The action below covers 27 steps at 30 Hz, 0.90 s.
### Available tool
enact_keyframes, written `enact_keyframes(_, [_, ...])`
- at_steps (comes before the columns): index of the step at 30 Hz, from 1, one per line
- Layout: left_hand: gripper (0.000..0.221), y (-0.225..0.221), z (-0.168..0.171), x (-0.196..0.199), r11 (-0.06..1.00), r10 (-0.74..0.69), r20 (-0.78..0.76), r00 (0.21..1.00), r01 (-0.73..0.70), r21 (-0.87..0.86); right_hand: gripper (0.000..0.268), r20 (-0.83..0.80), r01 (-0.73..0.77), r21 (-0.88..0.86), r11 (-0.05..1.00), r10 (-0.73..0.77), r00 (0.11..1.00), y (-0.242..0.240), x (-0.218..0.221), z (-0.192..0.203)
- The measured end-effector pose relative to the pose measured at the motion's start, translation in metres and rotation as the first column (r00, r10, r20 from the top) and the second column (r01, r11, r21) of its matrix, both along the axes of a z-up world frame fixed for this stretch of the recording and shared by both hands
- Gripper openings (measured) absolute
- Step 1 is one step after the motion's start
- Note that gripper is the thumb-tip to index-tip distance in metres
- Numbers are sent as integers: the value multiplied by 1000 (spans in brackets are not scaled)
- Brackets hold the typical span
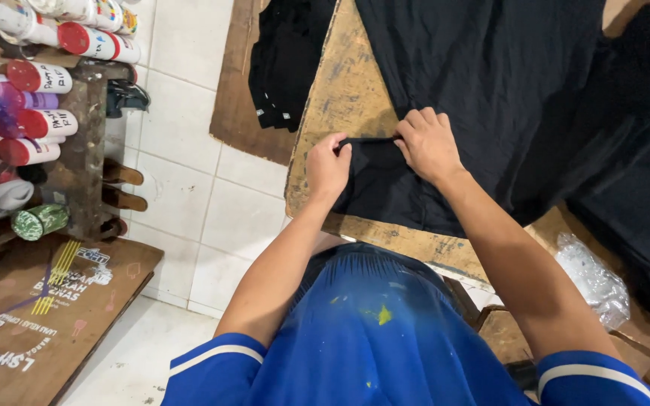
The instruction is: A person flattens a black garment on a workbench, positions a small white label, and uses a hand iron to heat-press the label onto the fabric.
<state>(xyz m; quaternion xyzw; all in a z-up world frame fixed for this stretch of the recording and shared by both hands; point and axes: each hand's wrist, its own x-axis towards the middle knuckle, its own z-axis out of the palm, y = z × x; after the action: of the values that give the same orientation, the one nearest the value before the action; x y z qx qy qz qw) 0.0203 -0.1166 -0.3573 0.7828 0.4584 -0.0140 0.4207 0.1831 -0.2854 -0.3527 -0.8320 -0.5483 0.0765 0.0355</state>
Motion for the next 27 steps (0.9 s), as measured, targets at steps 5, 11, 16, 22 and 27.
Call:
enact_keyframes(5, [26, 2, 18, 7, 993, -79, -79, 994, 86, 84, 21, 72, 9, 45, 999, -12, 997, 2, -9, 18])
enact_keyframes(11, [30, 4, 20, 4, 986, -132, 2, 991, 131, 106, 26, 64, -150, 249, 957, 139, 988, 10, -50, 29])
enact_keyframes(16, [31, 1, 28, -3, 986, -113, 56, 992, 105, 129, 71, -74, -111, 122, 986, 121, 990, 5, -74, 24])
enact_keyframes(22, [53, -6, 58, -36, 966, -250, 9, 968, 249, 74, 74, -274, -108, -44, 993, 92, 957, 7, -73, 38])
enact_keyframes(27, [63, -17, 66, -71, 970, -235, 29, 972, 236, -62, 46, -275, 104, 256, 961, -31, 961, -62, -75, 47])
